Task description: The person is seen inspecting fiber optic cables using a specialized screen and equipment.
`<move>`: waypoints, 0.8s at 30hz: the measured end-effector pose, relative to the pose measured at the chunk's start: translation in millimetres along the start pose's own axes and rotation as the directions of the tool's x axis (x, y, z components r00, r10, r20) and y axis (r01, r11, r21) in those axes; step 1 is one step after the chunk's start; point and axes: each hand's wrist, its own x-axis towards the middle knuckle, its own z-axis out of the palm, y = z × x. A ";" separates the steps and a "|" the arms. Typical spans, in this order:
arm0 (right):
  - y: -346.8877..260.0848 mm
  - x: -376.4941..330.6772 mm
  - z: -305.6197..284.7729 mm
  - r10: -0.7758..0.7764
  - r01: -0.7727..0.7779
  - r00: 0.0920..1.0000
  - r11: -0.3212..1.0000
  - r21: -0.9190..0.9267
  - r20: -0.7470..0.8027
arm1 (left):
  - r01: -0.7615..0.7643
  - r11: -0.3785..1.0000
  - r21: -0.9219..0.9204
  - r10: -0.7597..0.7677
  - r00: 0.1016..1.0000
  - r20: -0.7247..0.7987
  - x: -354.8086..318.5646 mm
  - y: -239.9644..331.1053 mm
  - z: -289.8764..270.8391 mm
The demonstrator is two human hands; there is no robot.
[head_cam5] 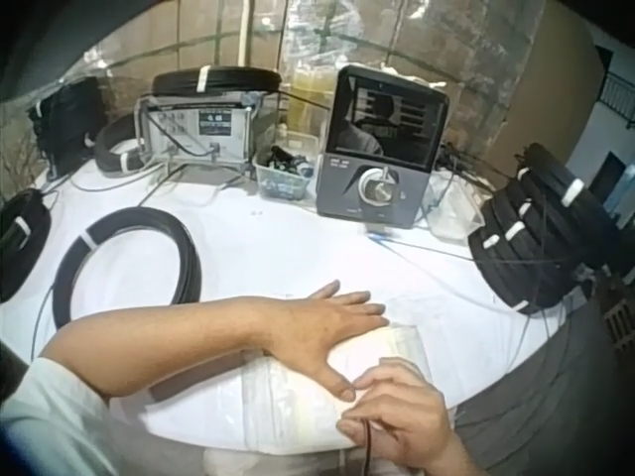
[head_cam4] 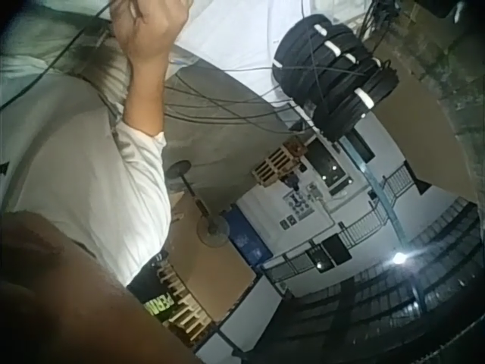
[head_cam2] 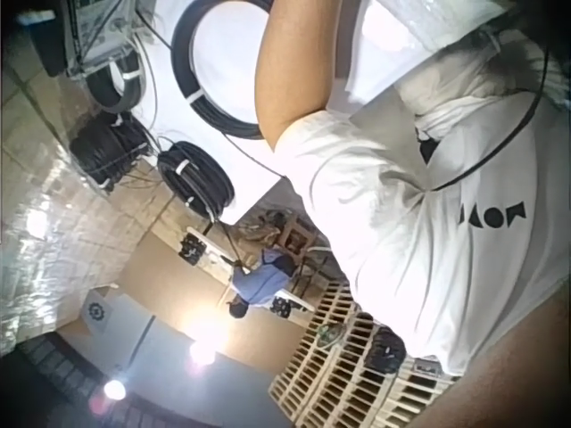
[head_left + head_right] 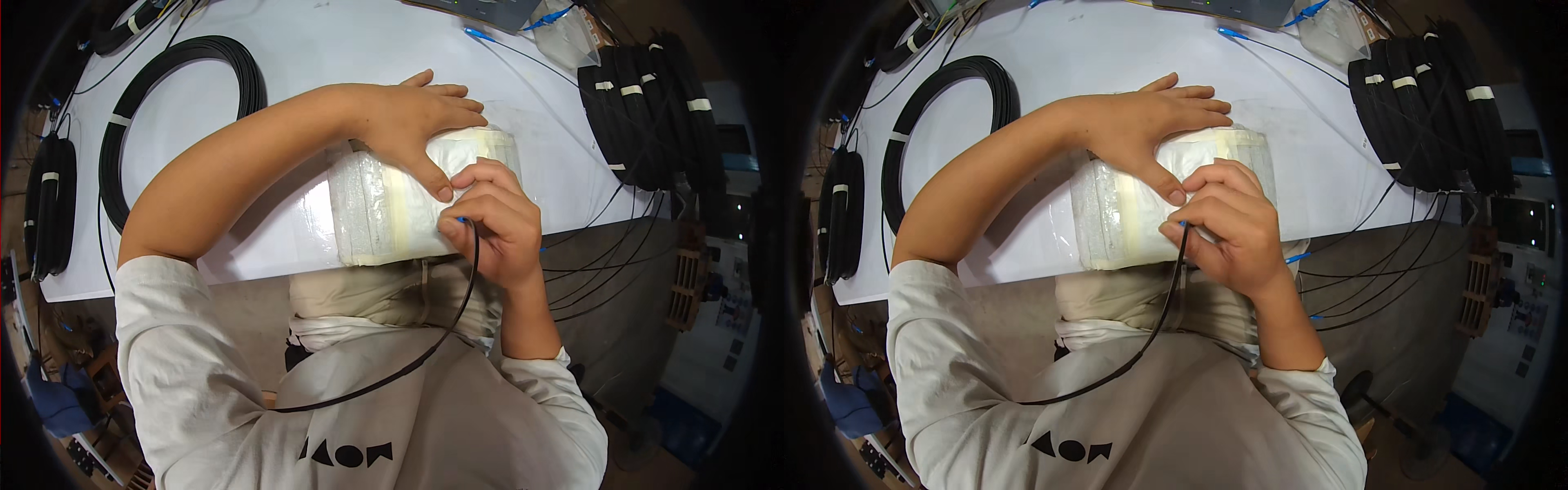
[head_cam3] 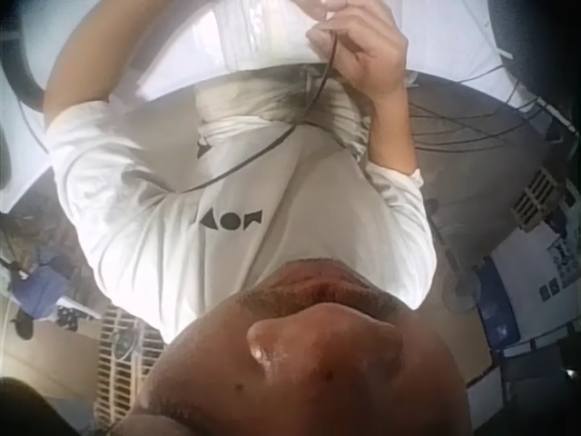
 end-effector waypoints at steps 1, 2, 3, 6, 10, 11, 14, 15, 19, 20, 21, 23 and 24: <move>1.0 -3.4 2.3 0.057 -0.056 0.997 0.998 0.026 -0.049 | -0.005 1.000 -0.001 0.005 1.000 -0.011 0.5 -1.5 1.7; 1.4 -5.4 3.6 0.116 -0.111 0.989 0.992 0.055 -0.095 | -0.004 1.000 0.000 0.004 1.000 -0.009 0.1 -0.8 0.7; 1.1 -4.1 3.3 0.116 -0.111 0.988 0.992 0.057 -0.097 | -0.003 1.000 0.002 0.003 1.000 -0.004 -0.4 -0.3 -0.4; 0.7 -1.4 1.7 0.004 -0.005 1.000 1.000 -0.018 -0.029 | -0.001 1.000 0.006 0.001 1.000 0.005 -0.3 0.8 -1.3; 0.3 -1.1 3.0 0.024 -0.025 0.999 1.000 -0.009 -0.049 | 0.001 1.000 0.010 -0.002 1.000 0.011 -1.9 0.0 -2.2; -0.5 -0.1 2.9 0.000 -0.002 0.999 0.999 -0.040 -0.037 | -0.001 1.000 0.009 0.001 1.000 0.012 -1.2 -0.1 -1.9; 1.9 -4.3 0.9 0.034 -0.032 0.998 0.999 0.022 -0.049 | 0.000 1.000 0.014 0.000 1.000 0.013 0.0 -1.3 -1.4; 1.0 -3.8 2.4 0.033 -0.032 0.998 0.999 0.022 -0.050 | -0.006 1.000 0.016 0.006 1.000 0.018 -0.6 -2.5 -2.1; -4.7 -1.5 3.5 0.049 -0.049 0.998 0.999 -0.007 -0.049 | -0.023 1.000 -0.008 0.024 0.999 0.043 -4.8 -8.6 -6.4; -5.4 -1.4 2.0 0.033 -0.033 0.999 0.999 0.021 -0.009 | -0.026 1.000 -0.006 0.026 0.999 0.044 -3.9 -7.8 -8.2; -4.7 -2.0 3.5 0.036 -0.036 0.999 0.999 0.014 -0.034 | -0.029 1.000 -0.008 0.029 0.998 0.062 -3.1 -6.8 -10.0; -5.9 -1.2 7.0 0.058 -0.060 0.997 0.998 -0.030 -0.058 | -0.029 1.000 -0.008 0.030 0.996 0.081 -2.7 -7.2 -10.2; -6.8 -1.2 8.3 0.080 -0.086 0.994 0.994 -0.072 -0.081 | -0.048 0.999 0.020 0.047 0.997 0.066 -3.1 -8.3 -7.9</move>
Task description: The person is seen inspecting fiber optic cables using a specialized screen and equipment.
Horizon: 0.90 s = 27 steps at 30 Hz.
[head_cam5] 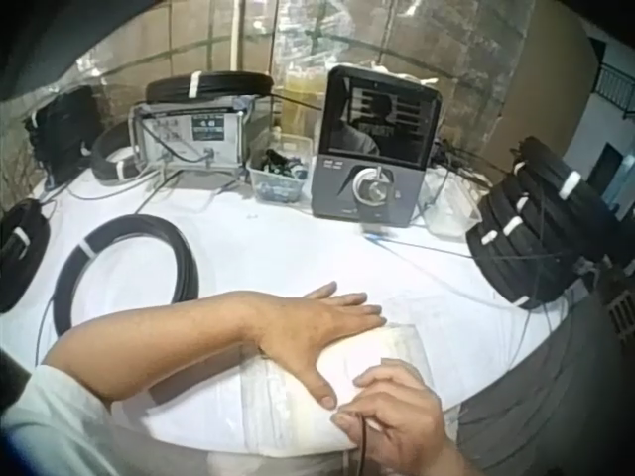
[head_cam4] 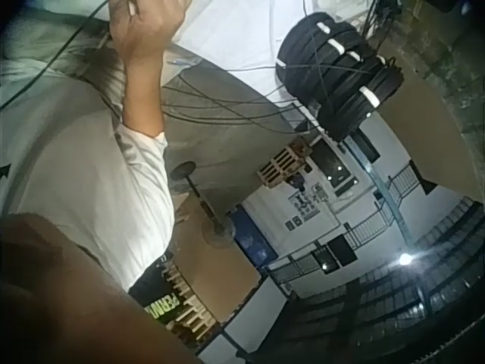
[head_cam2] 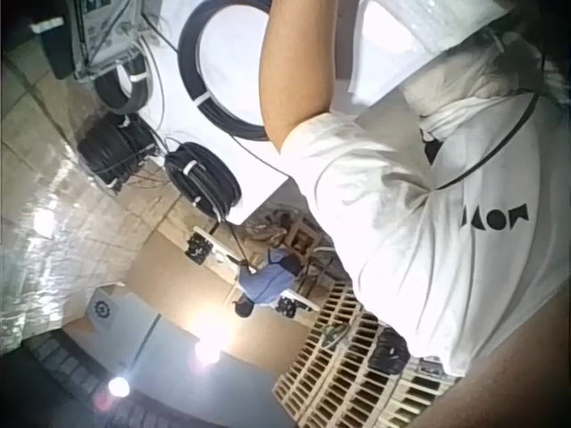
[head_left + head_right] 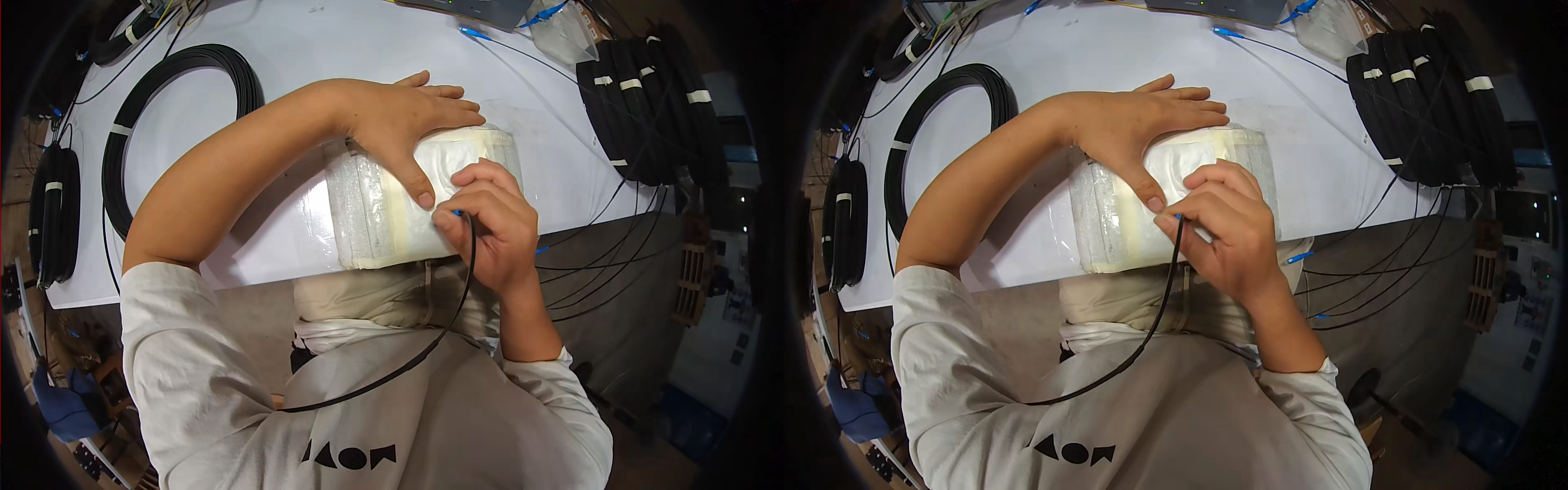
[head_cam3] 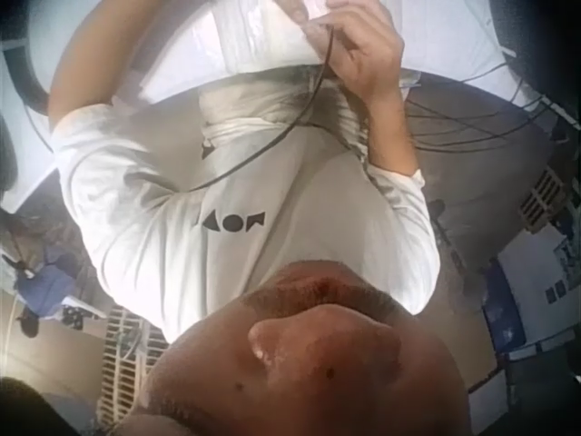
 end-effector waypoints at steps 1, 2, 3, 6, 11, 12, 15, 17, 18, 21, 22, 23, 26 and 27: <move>-1.5 0.1 -1.4 -0.002 0.002 1.000 1.000 0.003 -0.002 | -0.017 0.999 0.029 0.017 1.000 -0.015 -0.5 -1.4 1.3; -2.8 0.8 -4.1 -0.009 0.008 0.999 1.000 0.012 0.037 | -0.019 0.999 0.033 0.019 1.000 -0.012 -0.1 -1.1 0.5; -3.4 1.2 -4.9 -0.016 0.014 0.997 1.000 0.022 0.075 | -0.016 1.000 0.012 0.016 1.000 -0.014 0.3 -0.1 0.6; -4.2 0.2 2.2 0.062 -0.061 0.998 0.997 0.050 -0.029 | -0.011 1.000 -0.017 0.011 1.000 -0.018 -1.2 1.2 -0.7; -4.0 -0.6 -0.5 0.024 -0.026 0.999 0.999 0.045 0.042 | -0.025 0.998 -0.055 0.024 0.999 -0.023 0.3 -2.1 -0.9; -3.2 -0.6 0.9 0.055 -0.055 0.998 0.994 0.090 0.006 | -0.025 0.998 -0.061 0.023 0.999 -0.024 -1.2 -1.8 -0.7; -7.2 2.8 -3.9 0.006 -0.008 0.998 1.000 0.029 0.062 | -0.030 0.997 -0.076 0.029 0.999 -0.018 -1.5 -4.6 -2.9; -6.7 2.5 -3.3 -0.007 0.004 0.996 0.999 0.033 0.089 | -0.034 0.995 -0.089 0.033 0.999 -0.011 -2.2 -4.9 -5.8; -4.9 1.3 -1.3 -0.003 0.001 0.999 1.000 0.027 0.050 | -0.042 0.997 -0.070 0.043 0.999 0.014 -2.9 -3.6 -8.3; -6.7 1.6 -1.6 -0.001 0.000 0.999 1.000 0.025 0.042 | -0.057 0.998 -0.034 0.058 0.998 0.024 -3.9 -3.6 -6.5; -7.7 1.7 -2.2 -0.005 0.003 0.997 1.000 0.027 0.073 | -0.066 0.998 -0.015 0.066 0.998 0.009 -4.2 -4.0 -4.7; -6.3 1.2 -1.8 -0.005 0.003 0.997 1.000 0.027 0.071 | -0.066 0.998 -0.015 0.066 0.998 0.011 -3.7 -4.1 -4.4; -3.6 -0.3 -0.2 0.018 -0.018 1.000 0.998 0.052 0.004 | -0.049 0.996 -0.068 0.050 0.999 0.006 -2.1 -4.0 -3.7; -5.5 0.5 0.0 0.015 -0.016 0.999 1.000 0.025 0.030 | -0.038 0.996 -0.077 0.040 0.999 0.014 -1.9 -4.2 -4.4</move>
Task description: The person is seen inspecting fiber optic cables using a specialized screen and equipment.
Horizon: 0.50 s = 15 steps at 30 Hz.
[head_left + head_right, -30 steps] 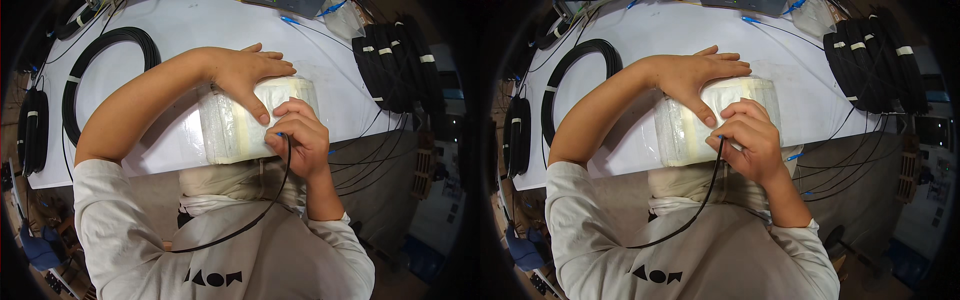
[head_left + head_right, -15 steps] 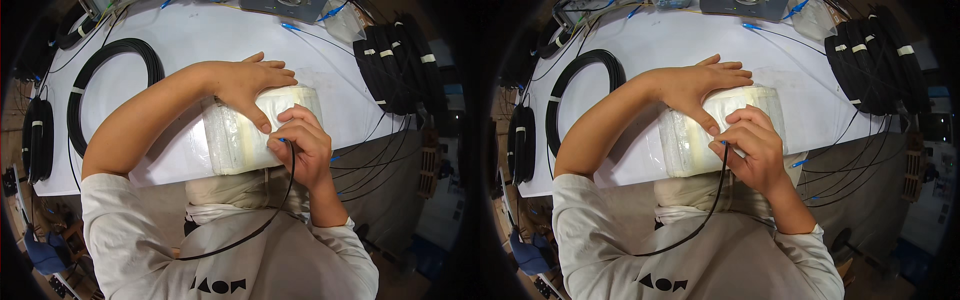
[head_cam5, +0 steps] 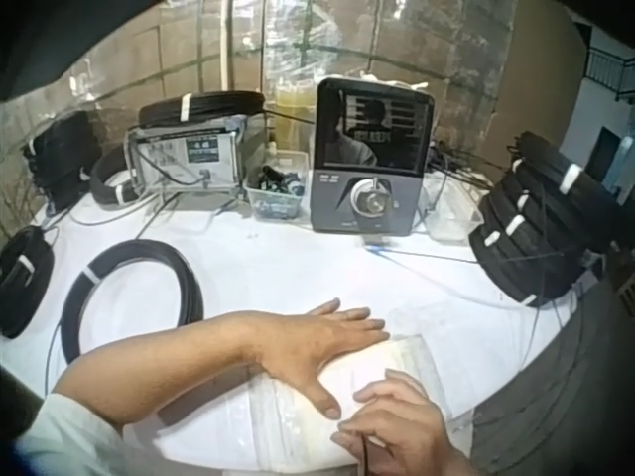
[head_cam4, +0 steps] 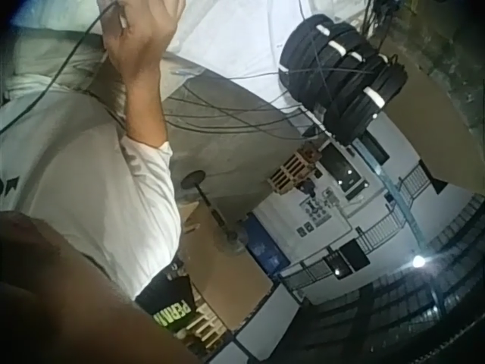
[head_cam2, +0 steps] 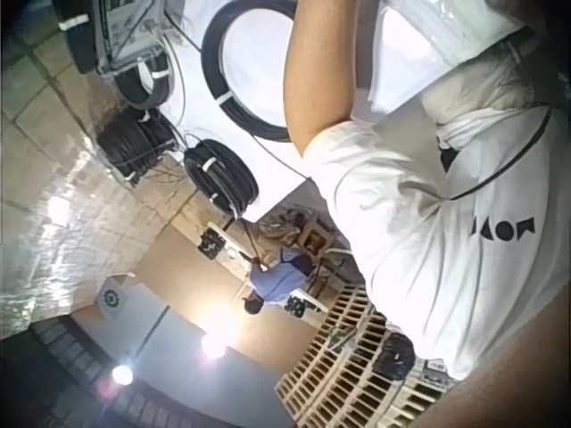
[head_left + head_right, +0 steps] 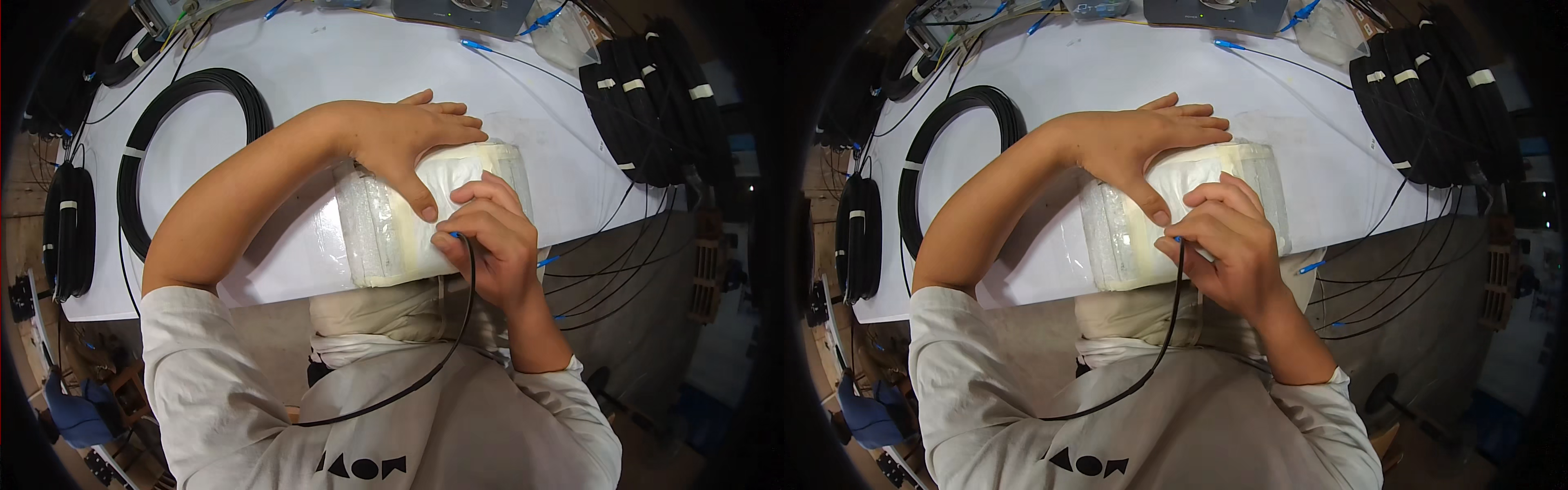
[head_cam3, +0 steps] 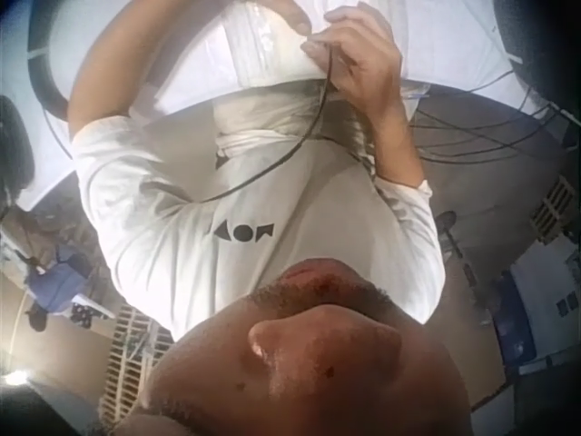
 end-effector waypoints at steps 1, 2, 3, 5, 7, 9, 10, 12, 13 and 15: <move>-1.3 0.5 -0.2 -0.001 0.002 1.000 1.000 -0.027 0.026 | 0.010 1.000 -0.009 -0.010 1.000 0.006 0.3 -0.1 -0.7; -1.2 0.7 -0.9 0.001 -0.001 1.000 1.000 -0.026 0.026 | 0.011 1.000 -0.010 -0.011 1.000 0.008 -0.4 0.1 -1.0; -0.1 1.3 -2.1 0.002 -0.002 1.000 1.000 -0.002 0.028 | 0.009 1.000 -0.011 -0.009 1.000 0.004 -1.1 0.5 -1.4; 0.1 1.7 -1.9 0.004 -0.005 0.999 1.000 0.021 0.033 | 0.006 1.000 -0.012 -0.006 1.000 -0.003 -1.9 -0.6 -1.4; -1.5 2.1 0.4 -0.016 0.017 0.999 0.999 -0.029 0.048 | -0.005 1.000 -0.011 0.005 1.000 -0.004 -2.1 -2.9 -1.1; -3.4 2.3 -2.4 -0.010 0.010 0.998 1.000 -0.002 0.065 | 0.002 1.000 -0.023 -0.002 1.000 -0.008 -1.6 -1.5 -1.9; -4.2 3.0 -3.4 -0.001 -0.001 0.997 1.000 0.025 0.082 | 0.007 0.999 -0.036 -0.008 1.000 -0.010 -1.4 -0.6 -2.3; -3.0 4.5 1.9 -0.021 0.021 0.998 1.000 -0.001 0.065 | 0.009 0.999 -0.041 -0.009 1.000 -0.013 -0.9 0.4 -2.1; -2.6 5.5 3.6 -0.037 0.038 0.998 0.999 -0.026 0.049 | 0.010 0.999 -0.048 -0.010 1.000 -0.014 -0.4 0.8 -2.2; -4.6 6.9 0.1 -0.037 0.040 0.997 0.999 -0.034 0.070 | 0.003 0.999 -0.042 -0.003 1.000 -0.013 -0.3 0.4 -1.2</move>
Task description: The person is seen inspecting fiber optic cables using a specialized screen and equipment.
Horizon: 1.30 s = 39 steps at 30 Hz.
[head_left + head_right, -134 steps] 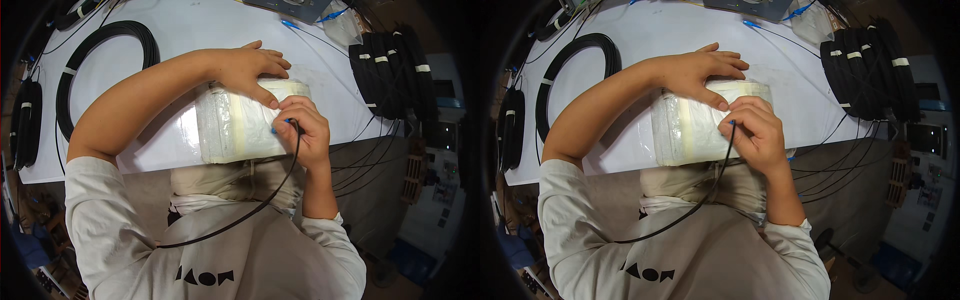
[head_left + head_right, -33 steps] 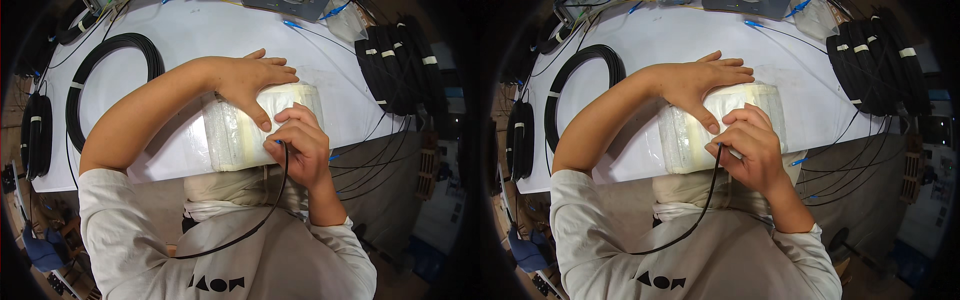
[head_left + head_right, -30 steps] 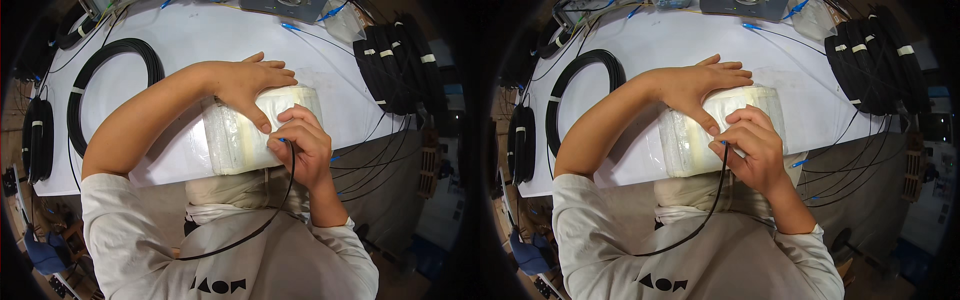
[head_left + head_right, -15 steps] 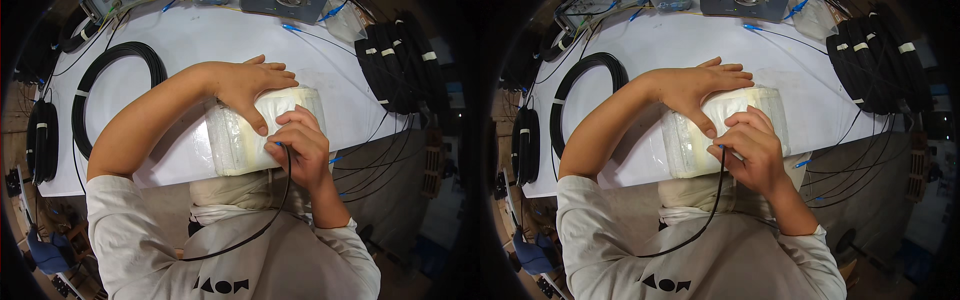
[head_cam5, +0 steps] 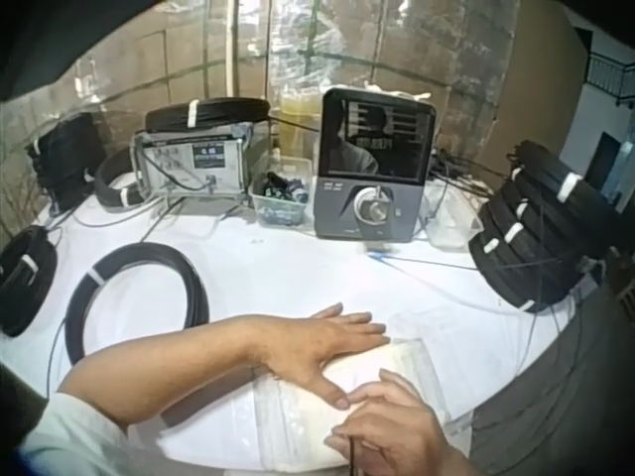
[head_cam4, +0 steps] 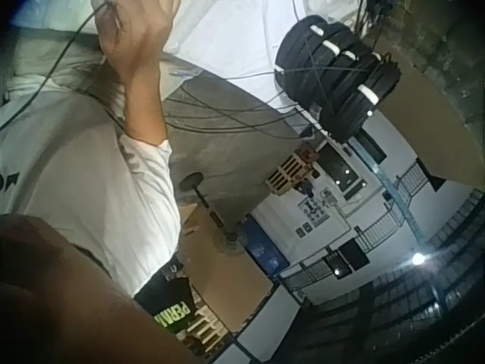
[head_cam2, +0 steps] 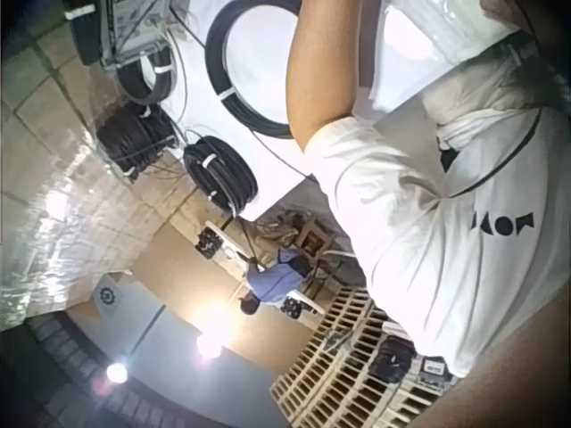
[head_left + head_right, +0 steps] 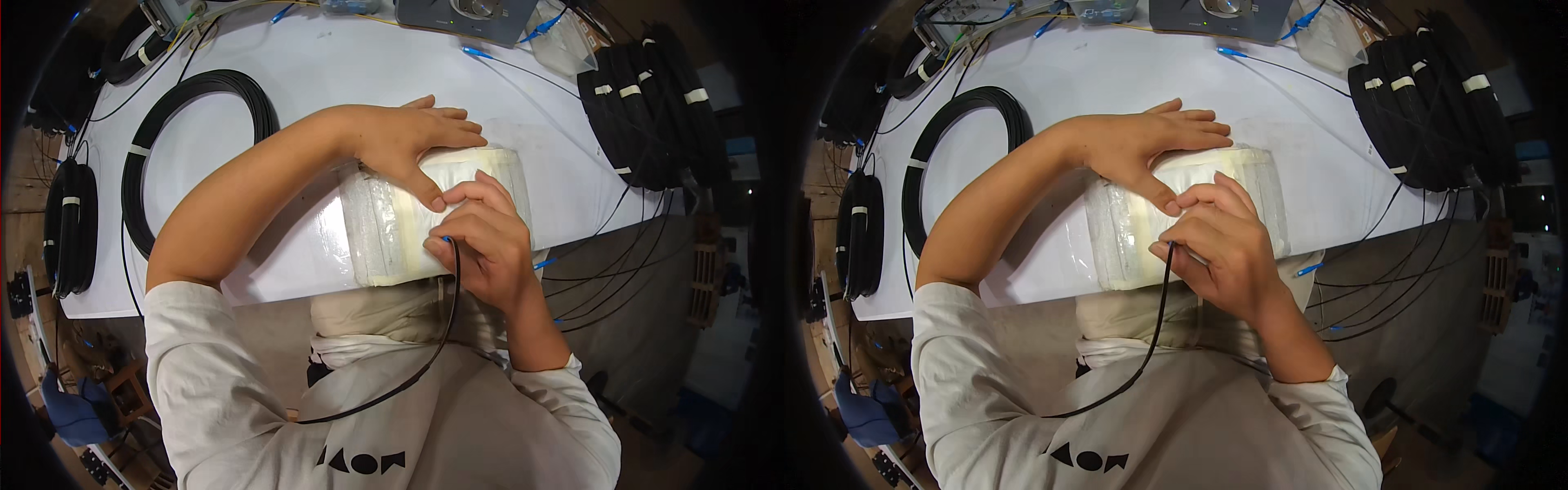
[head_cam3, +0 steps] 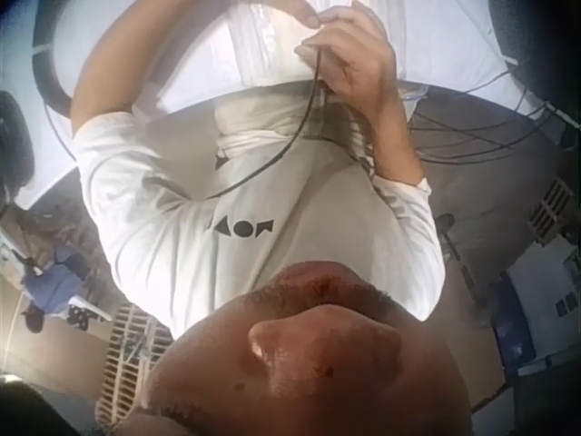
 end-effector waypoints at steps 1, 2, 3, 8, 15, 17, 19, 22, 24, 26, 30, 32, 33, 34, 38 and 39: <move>-0.5 0.9 -1.2 0.005 -0.005 1.000 1.000 -0.009 0.021 | -0.010 1.000 0.002 0.010 1.000 0.004 -0.4 -0.7 -0.4; 0.0 1.8 0.0 0.003 -0.003 1.000 1.000 -0.010 0.020 | -0.010 1.000 0.004 0.010 1.000 0.002 -0.7 -0.8 -1.2; 1.0 3.1 2.4 -0.005 0.005 1.000 1.000 0.021 0.000 | -0.016 1.000 -0.006 0.016 1.000 0.001 -1.0 -1.0 -2.4; 1.7 3.9 4.3 0.004 -0.004 1.000 0.995 0.099 0.007 | -0.018 1.000 -0.017 0.018 1.000 0.005 -1.4 -1.7 -1.1; 3.8 4.8 -0.4 0.011 -0.012 1.000 0.992 0.124 0.013 | -0.034 0.996 -0.082 0.034 0.999 -0.007 1.7 -10.9 0.5; 4.8 4.6 1.4 0.102 -0.090 0.993 0.980 0.179 -0.059 | -0.032 0.993 -0.117 0.032 0.999 -0.002 2.1 -11.7 -0.9; 5.5 10.0 2.4 0.099 -0.086 0.993 0.982 0.170 -0.072 | -0.041 0.991 -0.127 0.041 0.999 -0.006 1.4 -12.8 -1.4; 9.3 17.5 3.3 0.105 -0.088 0.990 0.982 0.165 -0.096 | -0.052 0.989 -0.139 0.049 0.998 -0.024 1.0 -10.6 -3.6; 13.6 23.9 2.8 0.058 -0.052 0.997 0.994 0.096 -0.060 | -0.046 0.986 -0.162 0.042 0.999 -0.025 1.2 -16.0 -7.1; 15.1 26.2 5.3 0.056 -0.051 0.997 0.995 0.089 -0.059 | -0.039 0.982 -0.187 0.035 0.999 -0.026 0.4 -18.8 -10.7; 15.8 26.7 5.8 0.005 -0.006 1.000 0.999 0.040 0.008 | 0.003 0.958 -0.286 -0.007 1.000 -0.014 -2.0 -22.1 -9.9; 16.5 26.1 6.7 0.025 -0.024 0.999 0.999 0.040 -0.027 | -0.079 0.966 -0.245 0.059 0.994 -0.087 -0.1 -24.5 -8.5; 16.5 25.9 7.8 0.000 0.000 1.000 1.000 -0.002 -0.017 | -0.080 0.966 -0.246 0.061 0.995 -0.084 0.5 -24.8 -8.2; 16.4 25.0 7.3 0.003 -0.003 1.000 1.000 -0.003 -0.018 | -0.052 0.965 -0.258 0.031 0.996 -0.084 1.1 -25.0 -7.7; 16.8 23.0 6.8 -0.027 0.028 0.999 0.999 0.029 -0.025 | -0.014 0.972 -0.234 -0.010 0.995 -0.101 1.1 -23.8 -6.9; 17.0 23.2 6.7 -0.035 0.037 0.998 0.999 0.034 -0.049 | -0.012 0.972 -0.234 -0.012 0.995 -0.099 0.9 -23.7 -7.0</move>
